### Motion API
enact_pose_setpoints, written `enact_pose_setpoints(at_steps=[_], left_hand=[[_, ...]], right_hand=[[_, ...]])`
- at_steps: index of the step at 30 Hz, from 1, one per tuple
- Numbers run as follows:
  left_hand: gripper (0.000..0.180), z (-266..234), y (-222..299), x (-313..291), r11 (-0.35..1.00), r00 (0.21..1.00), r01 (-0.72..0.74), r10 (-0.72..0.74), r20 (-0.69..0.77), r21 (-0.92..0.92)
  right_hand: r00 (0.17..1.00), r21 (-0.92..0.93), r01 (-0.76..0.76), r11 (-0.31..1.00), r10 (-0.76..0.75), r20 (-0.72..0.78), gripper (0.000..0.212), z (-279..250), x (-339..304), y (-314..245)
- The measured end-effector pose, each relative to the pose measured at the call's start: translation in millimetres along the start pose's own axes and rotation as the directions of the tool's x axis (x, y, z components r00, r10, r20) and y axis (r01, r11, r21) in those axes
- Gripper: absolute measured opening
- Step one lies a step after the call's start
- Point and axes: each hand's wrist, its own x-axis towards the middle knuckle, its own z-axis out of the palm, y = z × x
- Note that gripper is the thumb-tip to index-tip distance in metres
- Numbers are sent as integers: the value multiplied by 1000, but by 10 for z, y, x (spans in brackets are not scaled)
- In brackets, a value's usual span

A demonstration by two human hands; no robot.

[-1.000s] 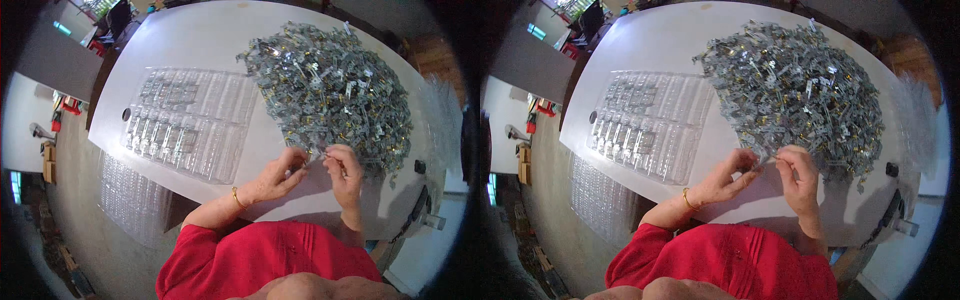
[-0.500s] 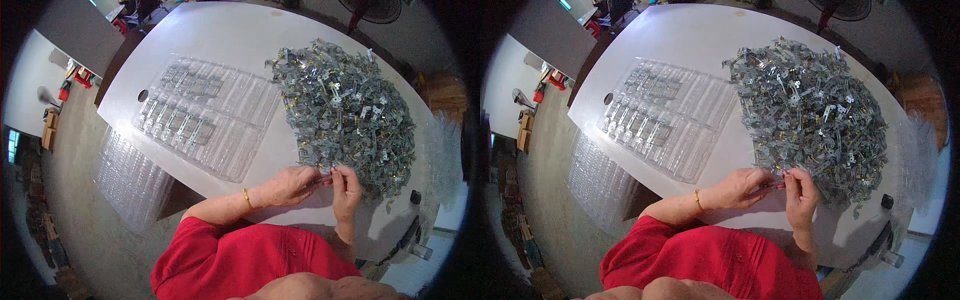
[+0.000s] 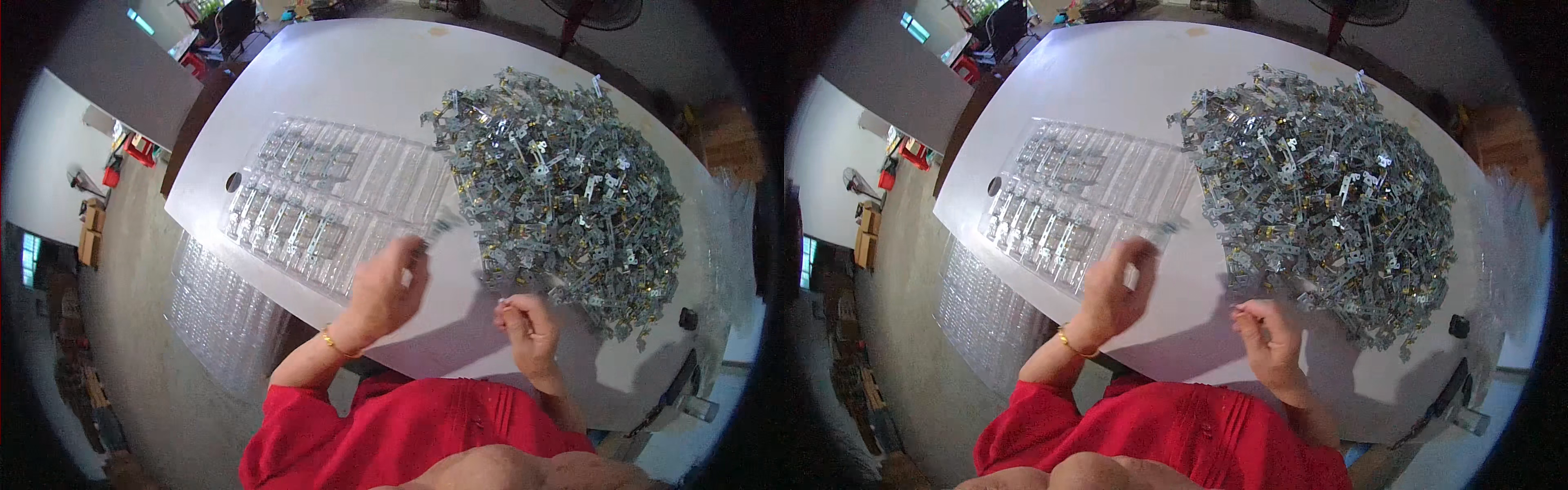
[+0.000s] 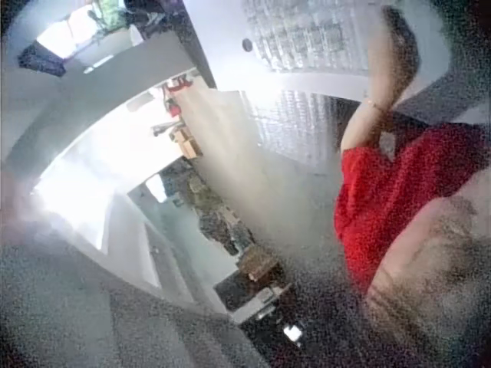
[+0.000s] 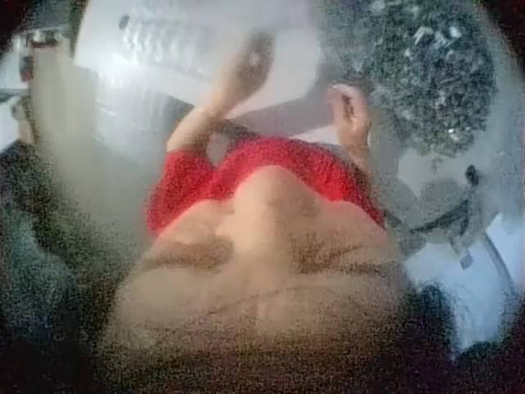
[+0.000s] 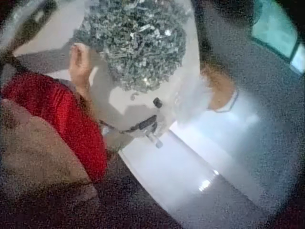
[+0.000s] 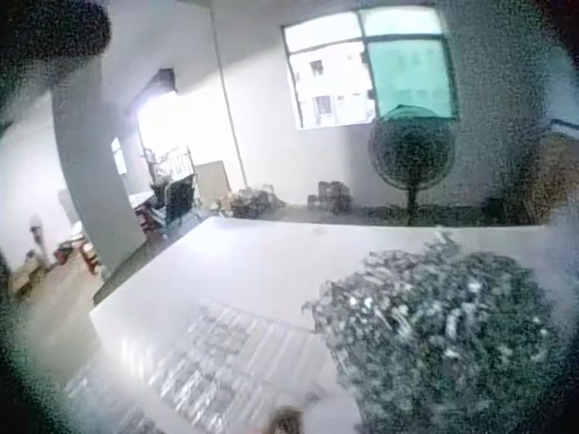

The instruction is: The person picks up a metal bracket and a small pin from the table, inserts the pin into the bracket by hand, and places the assembled unit into a plastic tray.

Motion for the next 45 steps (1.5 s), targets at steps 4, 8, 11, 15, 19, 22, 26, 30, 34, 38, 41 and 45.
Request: enact_pose_setpoints(at_steps=[4, 8, 11, 15, 19, 22, 26, 30, 34, 38, 41, 45], left_hand=[[15, -314, -427, 189, 992, 979, 111, -100, -178, 53], [16, -609, -754, 444, 939, 934, 328, -307, -182, 100], [20, -659, -1037, 609, 923, 907, 382, -363, -212, 52], [23, -651, -1116, 800, 895, 912, 395, -355, -206, 207], [21, -577, -1158, 933, 877, 942, 330, -284, -179, 350], [20, -528, -1153, 1011, 882, 963, 257, -201, -176, 396], [20, -489, -1174, 1121, 859, 952, 307, -287, -111, 410], [19, -449, -1373, 1133, 839, 970, 242, -226, -93, 488], [17, -417, -1553, 1141, 833, 972, 222, -233, -42, 506], [16, -374, -1503, 1160, 846, 975, 204, -218, -29, 493], [16, -359, -1445, 1161, 867, 977, 198, -214, -16, 458], [17, -373, -1528, 1117, 842, 979, 176, -203, -3, 510]], right_hand=[[971, -149, 176, 973, -147, 188, 11, 119, 44, -50], [947, -228, 260, 938, -201, 253, 13, 166, 41, -16], [947, -240, 240, 941, -172, 271, 12, 174, 29, 64], [952, -237, 229, 944, -166, 258, 11, 198, 33, 107], [942, -261, 242, 935, -161, 295, 11, 193, 40, 75], [938, -259, 254, 932, -172, 302, 11, 194, 34, 74], [936, -246, 267, 932, -190, 296, 10, 197, 35, 90], [933, -246, 266, 932, -185, 309, 10, 198, 29, 128], [929, -258, 237, 937, -141, 342, 10, 186, 45, 83], [931, -259, 241, 935, -148, 333, 11, 198, 24, 142], [931, -259, 239, 936, -145, 335, 11, 186, 29, 112], [928, -251, 244, 937, -150, 342, 11, 200, -2, 109]])
